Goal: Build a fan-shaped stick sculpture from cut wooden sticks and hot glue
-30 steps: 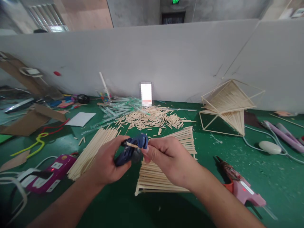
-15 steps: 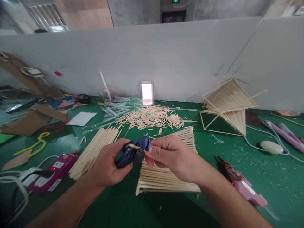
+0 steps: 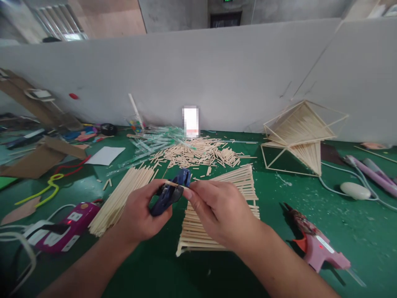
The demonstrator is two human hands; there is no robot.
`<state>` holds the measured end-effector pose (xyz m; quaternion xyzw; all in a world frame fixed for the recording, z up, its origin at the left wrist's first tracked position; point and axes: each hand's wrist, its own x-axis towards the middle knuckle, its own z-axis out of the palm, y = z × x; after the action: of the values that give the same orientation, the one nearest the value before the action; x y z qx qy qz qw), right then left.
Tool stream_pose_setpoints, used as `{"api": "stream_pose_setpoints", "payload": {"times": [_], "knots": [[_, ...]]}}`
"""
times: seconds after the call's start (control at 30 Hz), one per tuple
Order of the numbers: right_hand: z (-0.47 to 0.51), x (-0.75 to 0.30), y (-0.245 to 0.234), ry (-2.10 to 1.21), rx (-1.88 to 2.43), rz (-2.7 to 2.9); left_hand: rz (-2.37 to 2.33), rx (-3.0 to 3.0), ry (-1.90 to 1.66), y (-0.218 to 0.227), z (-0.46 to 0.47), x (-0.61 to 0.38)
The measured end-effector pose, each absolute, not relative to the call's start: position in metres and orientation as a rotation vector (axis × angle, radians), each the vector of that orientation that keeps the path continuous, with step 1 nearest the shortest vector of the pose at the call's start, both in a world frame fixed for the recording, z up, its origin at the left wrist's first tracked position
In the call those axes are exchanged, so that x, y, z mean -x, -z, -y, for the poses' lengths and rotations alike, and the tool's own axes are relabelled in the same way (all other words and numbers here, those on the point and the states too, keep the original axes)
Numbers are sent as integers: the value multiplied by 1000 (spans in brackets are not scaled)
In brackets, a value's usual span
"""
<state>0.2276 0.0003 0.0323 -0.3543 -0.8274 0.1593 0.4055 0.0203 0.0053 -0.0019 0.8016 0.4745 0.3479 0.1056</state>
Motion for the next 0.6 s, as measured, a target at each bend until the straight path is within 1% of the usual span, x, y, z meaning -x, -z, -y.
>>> {"api": "stream_pose_setpoints", "payload": {"times": [0.17, 0.43, 0.5, 0.6], "knots": [[-4, -235, -38, -656, 881, 2130, -1339, -2489, -1127, 3, -6, -19], [-6, -241, -44, -1235, 871, 2013, -1299, -2530, -1080, 1, -7, -20], [-6, -242, -45, -1296, 864, 1982, -1288, -2513, -1070, 1, -6, -20], [-7, -242, -45, -1284, 856, 1971, -1304, -2472, -1040, -2, -4, -22]]}}
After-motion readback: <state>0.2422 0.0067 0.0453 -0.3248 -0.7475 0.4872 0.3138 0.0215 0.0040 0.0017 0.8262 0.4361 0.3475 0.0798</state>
